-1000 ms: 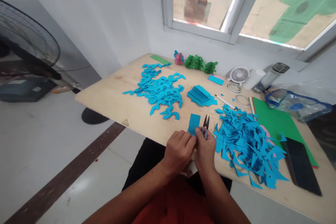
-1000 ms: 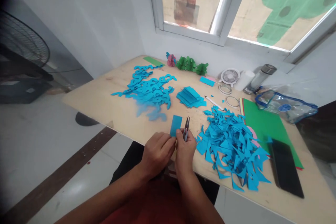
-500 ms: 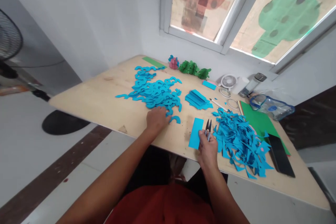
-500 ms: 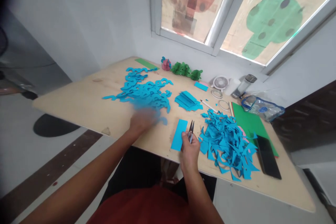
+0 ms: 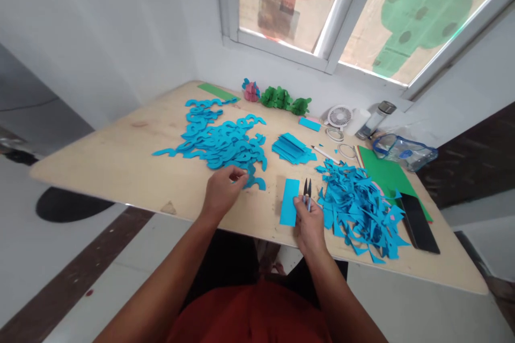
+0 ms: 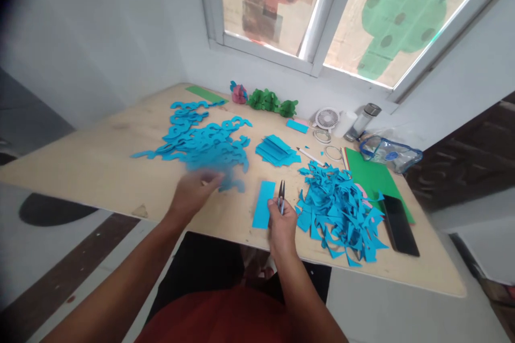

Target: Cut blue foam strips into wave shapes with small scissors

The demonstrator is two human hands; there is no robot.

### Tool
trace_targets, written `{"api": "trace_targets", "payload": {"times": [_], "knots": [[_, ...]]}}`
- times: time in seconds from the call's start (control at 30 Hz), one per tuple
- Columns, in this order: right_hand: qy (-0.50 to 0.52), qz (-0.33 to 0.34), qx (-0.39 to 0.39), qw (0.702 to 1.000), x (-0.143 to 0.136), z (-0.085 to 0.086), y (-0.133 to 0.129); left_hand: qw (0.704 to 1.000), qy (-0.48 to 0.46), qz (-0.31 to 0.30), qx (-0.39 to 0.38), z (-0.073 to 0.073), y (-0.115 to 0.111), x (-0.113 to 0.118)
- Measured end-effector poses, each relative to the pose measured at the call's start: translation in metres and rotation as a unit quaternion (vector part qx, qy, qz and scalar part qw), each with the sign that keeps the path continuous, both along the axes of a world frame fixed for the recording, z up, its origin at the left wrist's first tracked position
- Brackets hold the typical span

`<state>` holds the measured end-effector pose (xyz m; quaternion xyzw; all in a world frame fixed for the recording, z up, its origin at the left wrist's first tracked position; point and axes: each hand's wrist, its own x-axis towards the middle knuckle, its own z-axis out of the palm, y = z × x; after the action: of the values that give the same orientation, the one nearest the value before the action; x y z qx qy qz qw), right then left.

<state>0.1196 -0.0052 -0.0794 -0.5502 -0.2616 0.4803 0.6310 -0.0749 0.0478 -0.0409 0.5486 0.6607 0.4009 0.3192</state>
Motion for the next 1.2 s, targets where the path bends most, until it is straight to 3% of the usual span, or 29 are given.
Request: {"api": "trace_targets", "payload": {"times": [0.17, 0.27, 0.5, 1.0, 1.2], "knots": [[0.013, 0.03, -0.013, 0.999, -0.004, 0.008, 0.004, 0.975, -0.181, -0.117, -0.048, 0.014, -0.025, 0.02], [0.015, 0.048, -0.02, 0.999, -0.007, 0.015, 0.004, 0.956, -0.247, -0.139, -0.069, 0.013, -0.029, 0.036], [0.016, 0.074, -0.04, 0.996, -0.006, 0.026, 0.002, 0.934, -0.317, -0.136, -0.092, 0.01, -0.026, 0.05], [-0.024, 0.112, -0.042, 0.992, -0.001, 0.023, 0.004, 0.924, -0.365, -0.061, -0.098, 0.003, -0.029, 0.062], [-0.004, 0.122, -0.042, 0.992, -0.003, 0.022, 0.003, 0.905, -0.387, -0.093, -0.15, 0.004, -0.034, 0.059]]}}
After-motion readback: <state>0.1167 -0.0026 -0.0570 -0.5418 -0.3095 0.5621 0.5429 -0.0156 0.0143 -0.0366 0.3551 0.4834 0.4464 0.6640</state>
